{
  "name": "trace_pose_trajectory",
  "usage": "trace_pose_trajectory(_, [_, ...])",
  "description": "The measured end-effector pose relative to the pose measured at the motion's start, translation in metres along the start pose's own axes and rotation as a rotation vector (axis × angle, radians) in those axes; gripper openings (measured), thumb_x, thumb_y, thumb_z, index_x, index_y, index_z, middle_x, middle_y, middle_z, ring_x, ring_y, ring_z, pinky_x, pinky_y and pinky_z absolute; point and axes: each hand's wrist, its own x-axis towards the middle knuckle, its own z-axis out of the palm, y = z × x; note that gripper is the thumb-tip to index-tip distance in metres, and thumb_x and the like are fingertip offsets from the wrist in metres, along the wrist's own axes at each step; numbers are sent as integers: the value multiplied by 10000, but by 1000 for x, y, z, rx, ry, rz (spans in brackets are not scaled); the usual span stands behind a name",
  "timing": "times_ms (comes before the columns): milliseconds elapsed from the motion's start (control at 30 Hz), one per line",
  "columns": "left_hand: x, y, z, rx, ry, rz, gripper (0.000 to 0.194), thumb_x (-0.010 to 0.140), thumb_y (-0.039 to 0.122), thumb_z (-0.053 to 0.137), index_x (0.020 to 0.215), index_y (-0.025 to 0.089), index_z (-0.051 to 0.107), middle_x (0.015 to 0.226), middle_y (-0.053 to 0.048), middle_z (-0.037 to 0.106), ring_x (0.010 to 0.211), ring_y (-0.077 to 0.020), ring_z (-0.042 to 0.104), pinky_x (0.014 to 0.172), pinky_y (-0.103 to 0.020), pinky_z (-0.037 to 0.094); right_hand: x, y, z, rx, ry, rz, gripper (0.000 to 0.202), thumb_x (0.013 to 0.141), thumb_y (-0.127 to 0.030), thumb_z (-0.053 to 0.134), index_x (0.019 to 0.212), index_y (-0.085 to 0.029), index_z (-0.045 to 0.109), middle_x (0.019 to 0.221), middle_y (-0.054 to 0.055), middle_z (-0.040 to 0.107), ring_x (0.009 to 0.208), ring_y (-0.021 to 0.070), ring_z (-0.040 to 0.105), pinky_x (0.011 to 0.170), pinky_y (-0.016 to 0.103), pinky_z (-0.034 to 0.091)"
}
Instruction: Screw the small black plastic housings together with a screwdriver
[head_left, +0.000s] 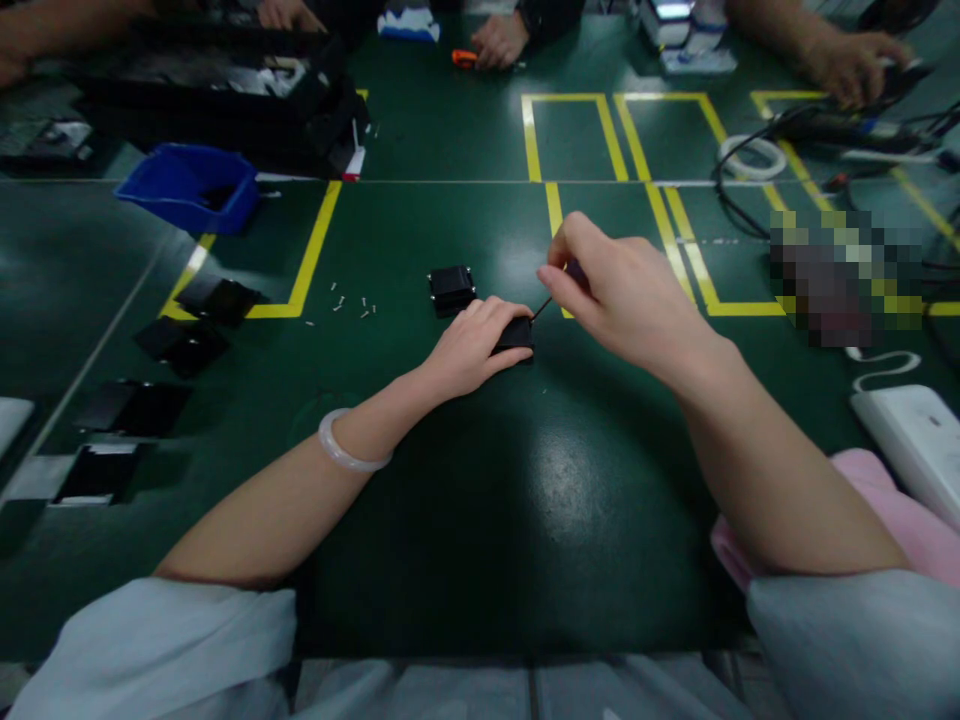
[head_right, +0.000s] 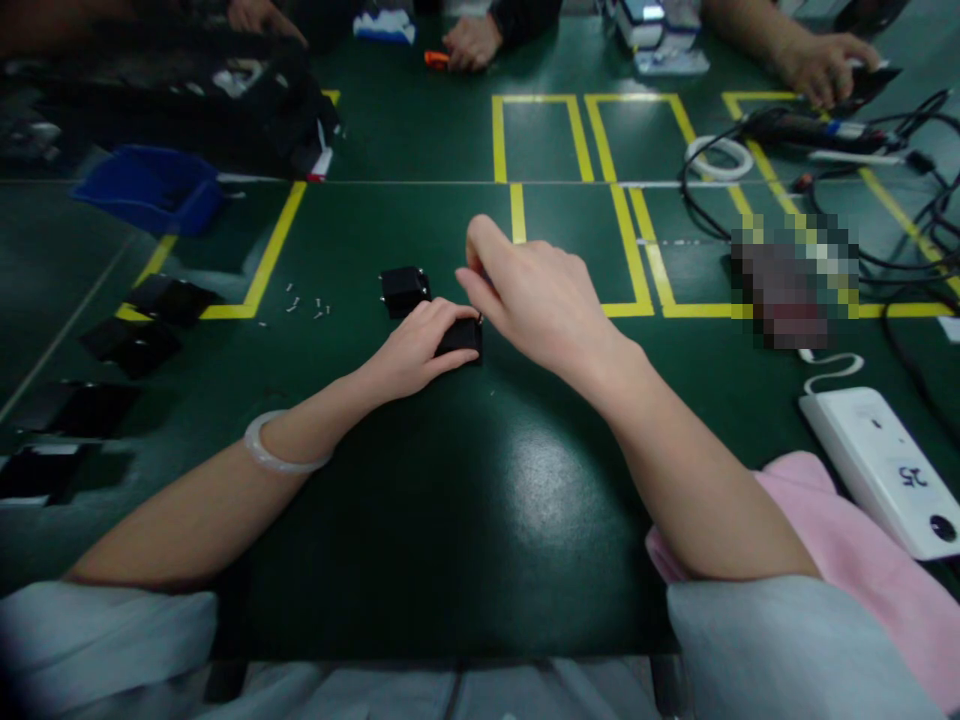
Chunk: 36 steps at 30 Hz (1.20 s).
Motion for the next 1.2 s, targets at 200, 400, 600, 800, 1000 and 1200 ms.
trace_pose_trajectory(200, [0,-1,1,5,3,13,432,980,415,575,1325,157,541,1259,-135,606,1115,-291,548,998,-427,437,-1,0,-1,-21,-1,-2,282,1002,-302,368,1190,-203,554,866,64,683,724,228,618,638,325,358])
trace_pose_trajectory(400, [0,-1,1,0,3,11,426,981,424,566,1318,165,539,1259,-132,604,1116,-290,546,999,-432,432,-1,0,-1,5,19,-3,260,1005,-337,403,1145,-201,574,868,64,689,738,227,618,630,320,344])
trace_pose_trajectory(600, [-1,-1,0,-19,5,15,409,981,415,564,1304,166,541,1265,-134,605,1119,-287,547,1005,-434,432,0,1,-2,14,-8,1,287,1007,-317,383,1187,-191,567,862,69,687,745,241,627,634,328,353])
trace_pose_trajectory(800, [0,0,0,-5,3,9,421,978,415,570,1314,163,540,1269,-136,605,1118,-290,544,1001,-439,434,0,1,-2,40,-5,-3,272,998,-333,413,1171,-196,572,894,78,695,770,251,639,661,338,382])
trace_pose_trajectory(1000, [0,-1,0,-1,0,8,426,975,417,576,1319,169,538,1279,-131,602,1130,-288,546,1019,-436,429,0,1,-2,40,-25,-9,275,992,-293,391,1189,-195,556,886,77,698,777,259,646,682,353,402])
trace_pose_trajectory(1200, [0,-1,1,-2,3,4,430,978,424,571,1326,173,535,1276,-129,600,1128,-289,543,1012,-434,431,-1,1,-1,51,8,-12,252,993,-344,427,1149,-207,571,892,69,701,784,240,638,677,336,400])
